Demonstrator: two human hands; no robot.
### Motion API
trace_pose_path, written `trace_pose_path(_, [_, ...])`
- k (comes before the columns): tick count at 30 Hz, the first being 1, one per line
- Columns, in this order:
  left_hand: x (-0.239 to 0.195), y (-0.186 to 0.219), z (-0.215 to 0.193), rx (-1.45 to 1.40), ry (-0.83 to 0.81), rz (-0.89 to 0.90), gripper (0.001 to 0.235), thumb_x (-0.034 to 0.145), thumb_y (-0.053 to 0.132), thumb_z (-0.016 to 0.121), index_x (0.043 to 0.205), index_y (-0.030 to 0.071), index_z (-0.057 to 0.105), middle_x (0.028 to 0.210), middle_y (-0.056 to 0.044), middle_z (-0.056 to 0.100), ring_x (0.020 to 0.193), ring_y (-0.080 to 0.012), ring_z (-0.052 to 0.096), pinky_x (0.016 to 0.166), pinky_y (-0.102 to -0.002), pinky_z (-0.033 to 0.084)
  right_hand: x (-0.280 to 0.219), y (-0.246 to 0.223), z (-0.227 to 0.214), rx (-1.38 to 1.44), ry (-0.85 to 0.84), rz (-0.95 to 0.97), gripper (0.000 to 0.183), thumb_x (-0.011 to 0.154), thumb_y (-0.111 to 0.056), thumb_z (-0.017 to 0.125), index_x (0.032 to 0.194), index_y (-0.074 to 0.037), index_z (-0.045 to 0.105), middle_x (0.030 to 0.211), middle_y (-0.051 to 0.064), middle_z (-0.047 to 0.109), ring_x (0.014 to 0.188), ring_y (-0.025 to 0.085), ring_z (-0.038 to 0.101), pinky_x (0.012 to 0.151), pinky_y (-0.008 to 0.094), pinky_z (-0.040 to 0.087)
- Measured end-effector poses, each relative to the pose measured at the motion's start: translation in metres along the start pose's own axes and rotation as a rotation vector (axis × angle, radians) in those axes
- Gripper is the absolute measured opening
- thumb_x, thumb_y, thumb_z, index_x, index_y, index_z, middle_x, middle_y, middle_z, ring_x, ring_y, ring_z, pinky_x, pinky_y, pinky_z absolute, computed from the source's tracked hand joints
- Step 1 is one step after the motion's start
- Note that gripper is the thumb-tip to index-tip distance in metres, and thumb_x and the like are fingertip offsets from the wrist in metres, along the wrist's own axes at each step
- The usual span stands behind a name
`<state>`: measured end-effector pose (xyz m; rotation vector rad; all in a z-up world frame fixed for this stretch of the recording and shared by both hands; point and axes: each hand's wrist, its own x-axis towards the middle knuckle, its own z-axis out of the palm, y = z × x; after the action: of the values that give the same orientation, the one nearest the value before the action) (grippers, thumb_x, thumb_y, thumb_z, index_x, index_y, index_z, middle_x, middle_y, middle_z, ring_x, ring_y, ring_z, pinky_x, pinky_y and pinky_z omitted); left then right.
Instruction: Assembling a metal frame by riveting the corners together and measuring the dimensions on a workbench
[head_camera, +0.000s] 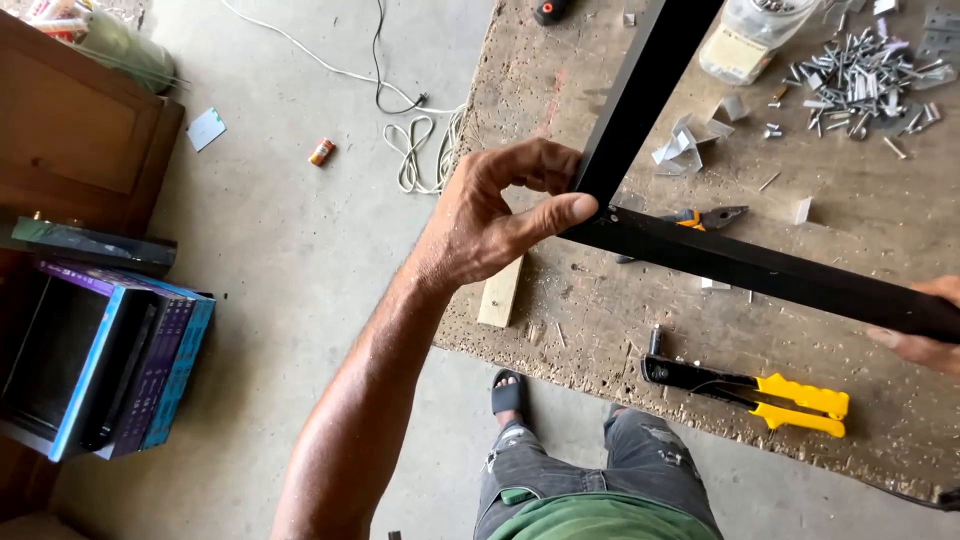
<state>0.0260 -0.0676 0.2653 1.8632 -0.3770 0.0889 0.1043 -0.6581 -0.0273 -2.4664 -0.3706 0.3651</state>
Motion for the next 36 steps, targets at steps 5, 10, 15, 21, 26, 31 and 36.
trace_pose_path(5, [0.008, 0.008, -0.001, 0.073, 0.027, 0.024, 0.034, 0.093, 0.042, 0.070, 0.103, 0.009, 0.074, 0.098, 0.002, 0.075, 0.089, -0.0083, 0.069, 0.085, -0.026, 0.057, -0.025, 0.023, -0.009, -0.015, 0.093, 0.006, 0.047, 0.068, -0.030, 0.085, 0.107, -0.004, 0.078, 0.087, 0.013, 0.068, 0.070, 0.023, 0.062, 0.068, 0.032, 0.043])
trace_pose_path(10, [0.009, 0.015, 0.001, 0.096, 0.057, 0.026, 0.036, 0.093, 0.043, 0.068, 0.103, 0.009, 0.074, 0.094, 0.003, 0.074, 0.082, -0.0077, 0.066, 0.079, -0.025, 0.057, -0.019, 0.018, -0.016, -0.031, 0.077, 0.041, 0.042, 0.070, -0.029, 0.085, 0.101, -0.001, 0.078, 0.084, 0.012, 0.069, 0.069, 0.023, 0.062, 0.064, 0.032, 0.043])
trace_pose_path(15, [0.006, 0.017, 0.003, 0.076, 0.039, 0.031, 0.033, 0.095, 0.041, 0.068, 0.106, 0.010, 0.074, 0.096, 0.004, 0.075, 0.082, -0.0061, 0.065, 0.078, -0.024, 0.056, -0.027, 0.020, -0.023, -0.052, 0.053, 0.047, 0.039, 0.068, -0.028, 0.085, 0.099, -0.004, 0.083, 0.069, 0.012, 0.078, 0.060, 0.022, 0.070, 0.063, 0.029, 0.048])
trace_pose_path(21, [0.003, 0.019, 0.002, -0.007, 0.037, 0.034, 0.031, 0.099, 0.041, 0.063, 0.098, 0.011, 0.069, 0.084, 0.010, 0.059, 0.077, -0.0026, 0.052, 0.073, -0.022, 0.047, -0.034, 0.002, -0.033, -0.066, 0.005, 0.053, 0.036, 0.070, -0.037, 0.081, 0.084, -0.003, 0.080, 0.060, 0.008, 0.069, 0.056, 0.018, 0.063, 0.057, 0.029, 0.042])
trace_pose_path(26, [0.001, 0.015, 0.011, -0.207, 0.109, -0.050, 0.042, 0.099, 0.051, 0.054, 0.101, 0.011, 0.069, 0.088, 0.004, 0.067, 0.083, -0.0074, 0.063, 0.078, -0.025, 0.054, -0.047, -0.009, -0.032, 0.007, 0.080, 0.049, 0.039, 0.071, -0.032, 0.080, 0.098, -0.005, 0.080, 0.065, 0.010, 0.068, 0.059, 0.020, 0.061, 0.058, 0.032, 0.041])
trace_pose_path(31, [0.001, 0.007, 0.030, -0.635, 0.210, -0.160, 0.057, 0.103, 0.055, 0.045, 0.114, 0.006, 0.073, 0.092, -0.002, 0.069, 0.079, -0.0132, 0.062, 0.071, -0.026, 0.050, -0.051, -0.066, -0.050, 0.070, 0.017, -0.099, 0.024, 0.070, -0.034, 0.073, 0.069, -0.010, 0.073, 0.044, -0.001, 0.042, 0.042, 0.011, 0.037, 0.045, 0.031, 0.024])
trace_pose_path(36, [-0.002, 0.004, 0.042, -1.053, 0.147, -0.121, 0.062, 0.108, 0.058, 0.039, 0.121, 0.004, 0.065, 0.108, -0.017, 0.072, 0.082, -0.0250, 0.067, 0.078, -0.036, 0.051, -0.072, -0.052, -0.049, -0.019, 0.054, 0.074, 0.033, 0.073, -0.031, 0.081, 0.096, -0.007, 0.082, 0.062, 0.008, 0.063, 0.061, 0.019, 0.057, 0.062, 0.032, 0.037])
